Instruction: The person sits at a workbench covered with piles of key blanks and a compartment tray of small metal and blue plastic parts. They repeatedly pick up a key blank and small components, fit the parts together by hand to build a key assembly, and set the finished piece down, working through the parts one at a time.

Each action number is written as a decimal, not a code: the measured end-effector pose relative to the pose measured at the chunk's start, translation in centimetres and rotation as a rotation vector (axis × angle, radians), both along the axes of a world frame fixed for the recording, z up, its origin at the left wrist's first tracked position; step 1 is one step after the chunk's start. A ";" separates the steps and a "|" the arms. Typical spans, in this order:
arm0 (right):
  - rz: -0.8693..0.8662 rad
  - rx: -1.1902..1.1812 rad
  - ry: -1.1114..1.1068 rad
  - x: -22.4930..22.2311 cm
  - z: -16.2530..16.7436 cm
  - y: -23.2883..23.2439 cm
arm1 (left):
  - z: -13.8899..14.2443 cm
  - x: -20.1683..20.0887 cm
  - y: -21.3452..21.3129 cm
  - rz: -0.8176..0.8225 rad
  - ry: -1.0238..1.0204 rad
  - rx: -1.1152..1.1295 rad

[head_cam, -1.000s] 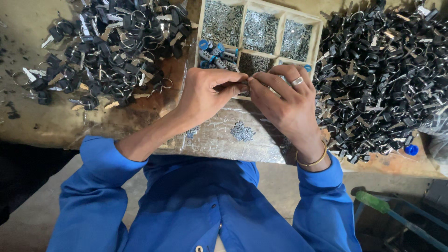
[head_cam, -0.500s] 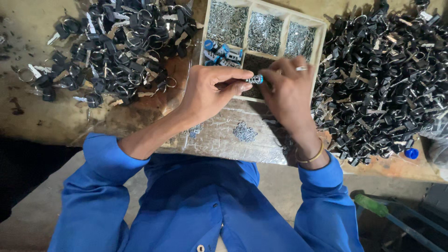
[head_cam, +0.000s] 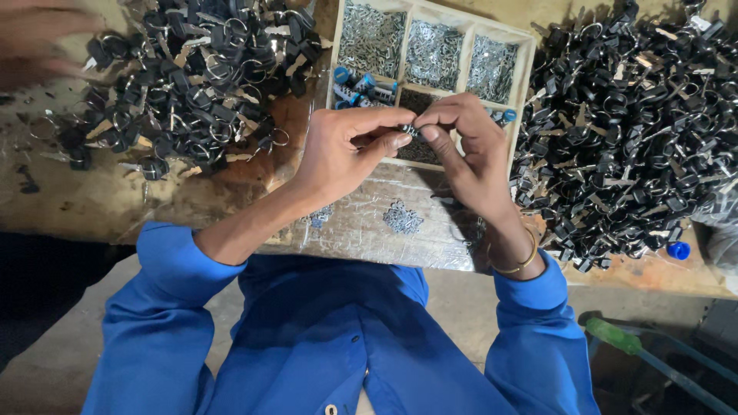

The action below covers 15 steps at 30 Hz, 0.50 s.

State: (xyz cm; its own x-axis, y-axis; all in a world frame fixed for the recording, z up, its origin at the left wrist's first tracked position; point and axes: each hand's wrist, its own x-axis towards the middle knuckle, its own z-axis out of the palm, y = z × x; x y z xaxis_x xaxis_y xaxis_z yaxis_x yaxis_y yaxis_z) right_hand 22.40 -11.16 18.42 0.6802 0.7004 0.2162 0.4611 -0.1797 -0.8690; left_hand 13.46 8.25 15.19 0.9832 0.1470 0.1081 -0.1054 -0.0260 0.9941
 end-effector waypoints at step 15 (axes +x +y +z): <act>-0.021 -0.043 -0.009 0.0 0.5 -0.3 | -0.2 -0.3 -0.2 0.030 -0.078 0.008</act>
State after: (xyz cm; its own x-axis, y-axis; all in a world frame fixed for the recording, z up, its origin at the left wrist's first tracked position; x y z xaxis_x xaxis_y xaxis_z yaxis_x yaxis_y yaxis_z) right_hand 22.37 -11.46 18.89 0.6929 0.6949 0.1923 0.4648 -0.2266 -0.8559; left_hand 13.16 8.04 15.00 0.9670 0.1746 0.1855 -0.1815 -0.0386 0.9826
